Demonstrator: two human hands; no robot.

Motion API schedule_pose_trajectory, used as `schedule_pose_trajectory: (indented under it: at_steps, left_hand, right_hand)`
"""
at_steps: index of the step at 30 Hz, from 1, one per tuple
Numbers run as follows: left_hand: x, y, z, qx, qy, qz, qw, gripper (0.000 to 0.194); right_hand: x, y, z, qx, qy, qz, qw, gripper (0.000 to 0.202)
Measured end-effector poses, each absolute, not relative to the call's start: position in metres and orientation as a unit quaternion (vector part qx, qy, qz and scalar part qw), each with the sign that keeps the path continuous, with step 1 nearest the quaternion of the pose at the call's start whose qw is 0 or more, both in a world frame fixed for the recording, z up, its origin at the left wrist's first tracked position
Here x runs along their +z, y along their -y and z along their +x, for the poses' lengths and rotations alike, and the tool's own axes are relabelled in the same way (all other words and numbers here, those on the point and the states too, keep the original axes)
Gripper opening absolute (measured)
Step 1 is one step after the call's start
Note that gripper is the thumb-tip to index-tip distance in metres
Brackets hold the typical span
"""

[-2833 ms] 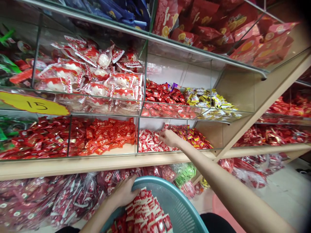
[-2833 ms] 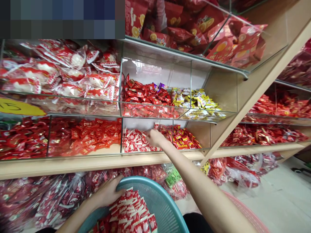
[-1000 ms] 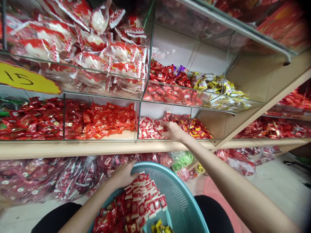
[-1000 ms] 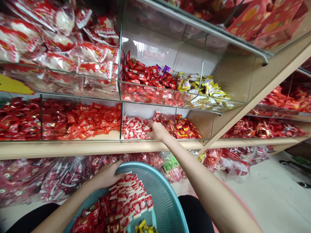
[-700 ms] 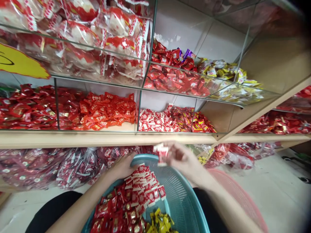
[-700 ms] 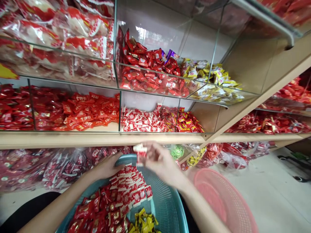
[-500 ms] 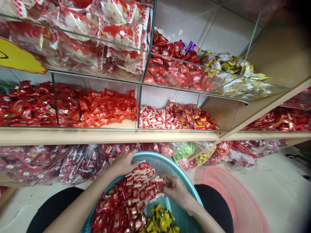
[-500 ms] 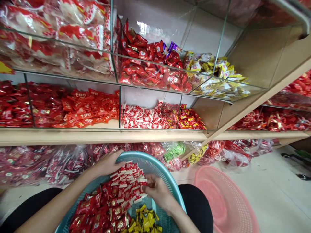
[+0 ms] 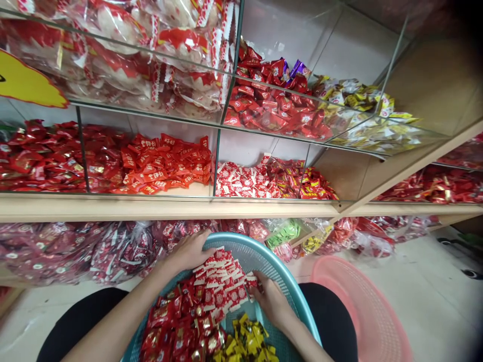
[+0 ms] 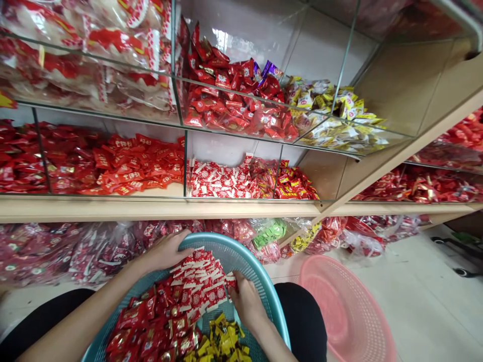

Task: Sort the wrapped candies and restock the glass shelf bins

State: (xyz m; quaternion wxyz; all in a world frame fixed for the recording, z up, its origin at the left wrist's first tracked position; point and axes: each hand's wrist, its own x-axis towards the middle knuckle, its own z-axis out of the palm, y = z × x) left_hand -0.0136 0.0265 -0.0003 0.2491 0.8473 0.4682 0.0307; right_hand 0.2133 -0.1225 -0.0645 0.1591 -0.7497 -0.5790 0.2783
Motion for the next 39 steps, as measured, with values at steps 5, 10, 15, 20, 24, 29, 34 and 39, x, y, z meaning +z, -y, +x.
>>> schedule_pose_trajectory:
  at_steps: [5, 10, 15, 20, 24, 29, 34, 39]
  left_hand:
    - [0.001, -0.027, -0.014, 0.025, -0.471, 0.846, 0.25, 0.038]
    - [0.001, -0.026, -0.014, 0.03, -0.469, 0.847, 0.249, 0.037]
    - [0.004, -0.024, -0.013, 0.027, -0.471, 0.848, 0.24, 0.037]
    - [0.007, -0.024, -0.013, 0.024, -0.467, 0.849, 0.245, 0.035]
    - [0.005, -0.024, -0.013, 0.021, -0.471, 0.848, 0.242, 0.038]
    - [0.002, -0.024, -0.014, 0.02, -0.468, 0.851, 0.236, 0.04]
    - [0.001, -0.025, -0.014, 0.028, -0.467, 0.85, 0.242, 0.041]
    - [0.003, -0.025, -0.013, 0.022, -0.47, 0.848, 0.243, 0.042]
  right_hand:
    - [-0.053, 0.121, 0.21, 0.235, 0.615, -0.733, 0.17, 0.038]
    - [-0.036, 0.111, 0.207, 0.193, 0.647, -0.718, 0.169, 0.037]
    - [-0.034, 0.097, 0.202, 0.226, 0.643, -0.714, 0.162, 0.032]
    - [-0.039, 0.095, 0.195, 0.24, 0.639, -0.71, 0.174, 0.026]
    - [-0.044, 0.097, 0.193, 0.202, 0.64, -0.725, 0.157, 0.024]
    - [-0.048, 0.097, 0.197, 0.183, 0.634, -0.735, 0.154, 0.026]
    - [-0.047, 0.098, 0.2, 0.133, 0.635, -0.746, 0.153, 0.028]
    - [-0.04, 0.1, 0.201, 0.131, 0.632, -0.742, 0.178, 0.025]
